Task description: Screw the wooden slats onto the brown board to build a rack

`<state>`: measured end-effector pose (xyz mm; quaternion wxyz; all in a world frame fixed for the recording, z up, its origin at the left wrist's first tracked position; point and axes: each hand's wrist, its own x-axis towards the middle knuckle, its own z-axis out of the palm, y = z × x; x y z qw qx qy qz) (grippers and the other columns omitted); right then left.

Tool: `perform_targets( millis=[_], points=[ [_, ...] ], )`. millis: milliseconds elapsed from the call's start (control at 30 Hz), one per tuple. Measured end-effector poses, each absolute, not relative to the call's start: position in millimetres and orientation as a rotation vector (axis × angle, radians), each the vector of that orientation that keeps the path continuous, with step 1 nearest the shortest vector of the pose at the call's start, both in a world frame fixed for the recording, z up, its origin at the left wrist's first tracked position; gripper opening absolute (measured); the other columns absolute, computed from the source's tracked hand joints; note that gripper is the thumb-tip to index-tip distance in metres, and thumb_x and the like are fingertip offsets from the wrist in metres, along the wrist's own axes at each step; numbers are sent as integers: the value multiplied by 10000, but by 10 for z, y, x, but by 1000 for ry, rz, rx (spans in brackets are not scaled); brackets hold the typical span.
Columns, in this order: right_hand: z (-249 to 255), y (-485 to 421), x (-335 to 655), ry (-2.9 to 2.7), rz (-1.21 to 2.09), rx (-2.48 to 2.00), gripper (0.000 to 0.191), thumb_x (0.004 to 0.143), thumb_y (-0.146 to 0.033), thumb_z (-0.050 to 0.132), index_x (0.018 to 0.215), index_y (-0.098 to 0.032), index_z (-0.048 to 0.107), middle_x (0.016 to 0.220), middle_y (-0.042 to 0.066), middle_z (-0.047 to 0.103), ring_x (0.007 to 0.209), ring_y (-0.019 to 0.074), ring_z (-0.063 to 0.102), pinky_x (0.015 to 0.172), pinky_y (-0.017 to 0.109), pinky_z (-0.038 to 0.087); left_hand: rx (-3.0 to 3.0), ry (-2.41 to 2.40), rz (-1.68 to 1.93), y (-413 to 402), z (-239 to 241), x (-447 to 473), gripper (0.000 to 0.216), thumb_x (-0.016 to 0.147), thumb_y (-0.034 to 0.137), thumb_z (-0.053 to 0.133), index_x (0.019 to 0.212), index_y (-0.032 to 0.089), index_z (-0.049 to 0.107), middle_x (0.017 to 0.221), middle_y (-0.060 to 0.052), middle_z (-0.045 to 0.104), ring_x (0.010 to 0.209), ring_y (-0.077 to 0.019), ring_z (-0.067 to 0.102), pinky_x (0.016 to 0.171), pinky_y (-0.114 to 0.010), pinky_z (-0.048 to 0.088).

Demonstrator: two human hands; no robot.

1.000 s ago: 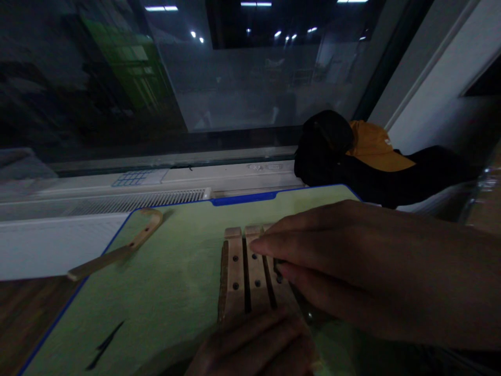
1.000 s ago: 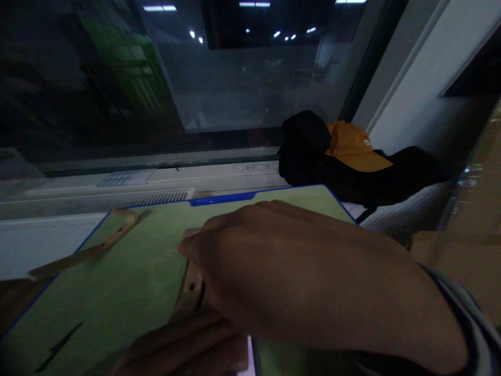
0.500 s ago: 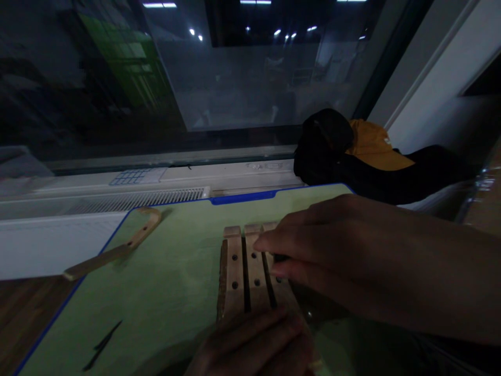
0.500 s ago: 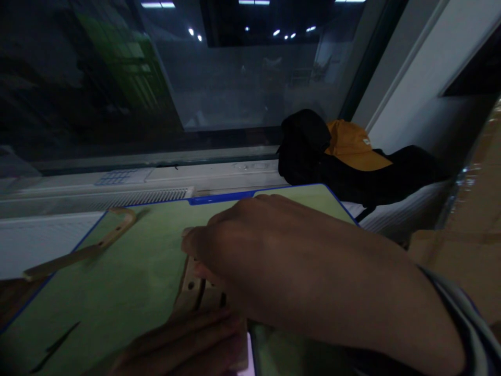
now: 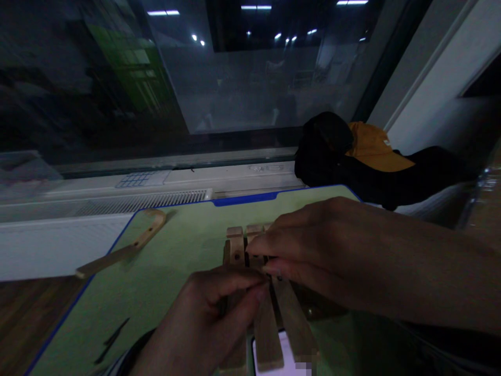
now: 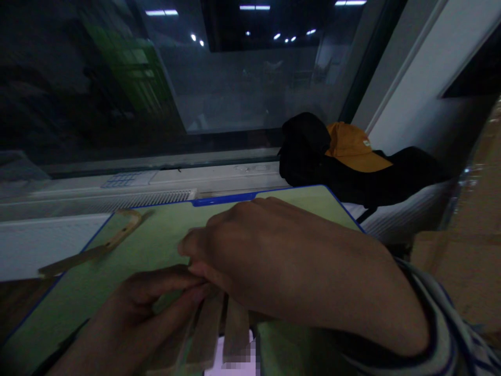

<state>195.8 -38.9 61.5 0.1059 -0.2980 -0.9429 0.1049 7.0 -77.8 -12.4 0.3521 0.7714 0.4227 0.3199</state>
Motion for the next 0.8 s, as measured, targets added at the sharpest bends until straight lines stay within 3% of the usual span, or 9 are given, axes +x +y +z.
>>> perform_targets(
  millis=[233, 400, 800],
  points=[
    [562, -371, 1951, -2795, 390, -775, 172, 886, -193, 457, 941, -226, 617, 775, -21, 675, 678, 123, 622, 610, 240, 403, 2045, 968, 605, -726, -159, 74, 215, 840, 96, 506, 833, 203, 692, 774, 34, 703, 696, -110, 662, 673, -176, 524],
    [559, -403, 1980, -2780, 364, -814, 148, 852, -183, 497, 931, -232, 613, 733, -33, 666, 599, 116, 600, 543, 239, 375, 2075, 847, 498, -753, -67, 73, 245, 879, 122, 459, 783, 190, 674, 728, 26, 672, 635, -104, 628, 586, -170, 503],
    [577, -449, 2034, -2777, 241, -896, 160, 857, -190, 498, 947, -237, 620, 731, -36, 672, 570, 103, 599, 491, 226, 336, 2127, 793, 561, -730, -67, 81, 268, 883, 127, 440, 829, 198, 692, 723, 13, 689, 652, -108, 652, 639, -179, 538]
  ],
)
